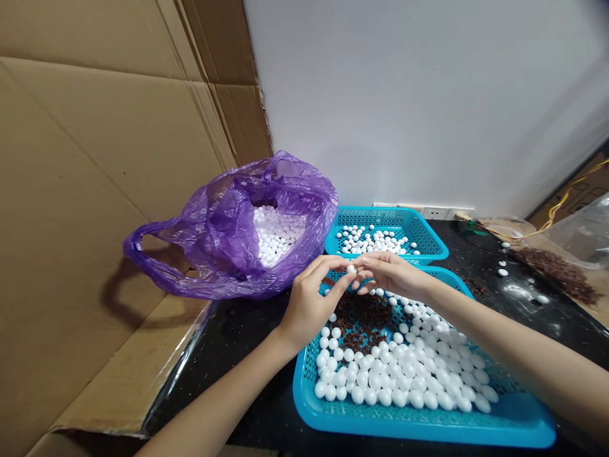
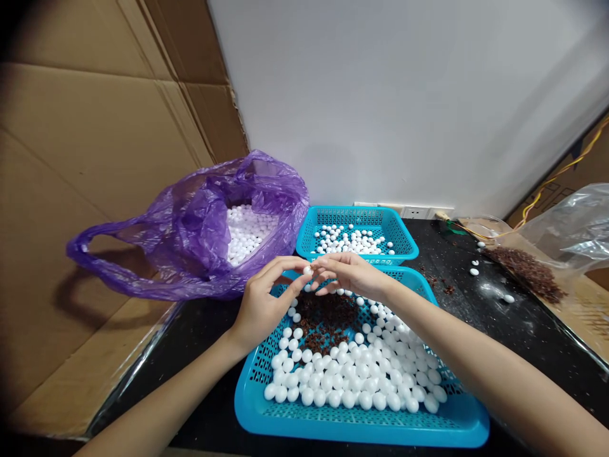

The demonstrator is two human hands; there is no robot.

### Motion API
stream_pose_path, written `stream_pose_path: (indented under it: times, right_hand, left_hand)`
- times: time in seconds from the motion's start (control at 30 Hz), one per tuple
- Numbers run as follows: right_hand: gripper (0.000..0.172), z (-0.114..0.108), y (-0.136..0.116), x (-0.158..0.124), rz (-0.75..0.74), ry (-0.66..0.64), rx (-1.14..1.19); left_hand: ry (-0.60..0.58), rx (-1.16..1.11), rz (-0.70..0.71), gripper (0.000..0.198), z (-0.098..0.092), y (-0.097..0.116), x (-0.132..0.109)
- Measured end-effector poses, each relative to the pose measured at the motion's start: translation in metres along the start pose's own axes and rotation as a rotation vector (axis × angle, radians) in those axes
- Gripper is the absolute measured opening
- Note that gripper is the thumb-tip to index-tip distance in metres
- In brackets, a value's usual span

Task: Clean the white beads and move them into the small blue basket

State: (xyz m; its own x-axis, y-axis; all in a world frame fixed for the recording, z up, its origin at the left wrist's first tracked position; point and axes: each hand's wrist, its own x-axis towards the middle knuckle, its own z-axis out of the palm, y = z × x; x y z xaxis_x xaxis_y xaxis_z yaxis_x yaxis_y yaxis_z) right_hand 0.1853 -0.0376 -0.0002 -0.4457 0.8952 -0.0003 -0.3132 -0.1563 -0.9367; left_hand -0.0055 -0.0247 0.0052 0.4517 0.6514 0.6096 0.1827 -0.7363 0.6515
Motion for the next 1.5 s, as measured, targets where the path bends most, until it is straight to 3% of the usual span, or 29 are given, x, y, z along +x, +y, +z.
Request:
stream_pose_path:
  times: [0.17,0.43,0.77,0.87,1.03,1.13,1.33,1.5]
  right_hand:
    - [0.015,-0.002,-0.004,-0.003,-0.244,0.185,-0.222]
    - [0.023,0.008,-0.011,-0.015,-0.471,0.221,-0.779]
    - [0.022,0.013,-0.007,-0.015,-0.734,0.286,-1.155]
    - [0.024,0.015,-0.006,-0.015,-0.752,0.282,-1.224]
    - [0.023,0.02,-0.006,-0.016,-0.719,0.294,-1.126]
    - [0.016,0.022,-0.008,-0.015,-0.595,0.35,-0.953]
    - [0.009,0.014,-0.01,-0.01,-0.373,0.161,-0.515]
    - [0.005,0.01,-0.01,-0.013,-0.354,0.135,-0.468]
  left_hand:
    - [0.005,-0.017,-0.063,0.011,0.001,0.001,-0.001]
    - [0.011,0.008,-0.088,0.016,0.002,-0.002,-0.001]
    - [0.011,0.003,-0.1,0.012,0.001,-0.001,-0.001]
    - [0.008,-0.053,-0.127,0.013,0.002,-0.002,-0.002]
    - [0.032,-0.174,-0.164,0.015,0.003,-0.005,-0.003]
    - [0.037,-0.185,-0.172,0.016,0.004,-0.006,-0.004]
    - [0.029,-0.186,-0.156,0.017,0.004,-0.004,-0.003]
    - [0.007,-0.179,-0.102,0.018,0.002,-0.001,-0.003]
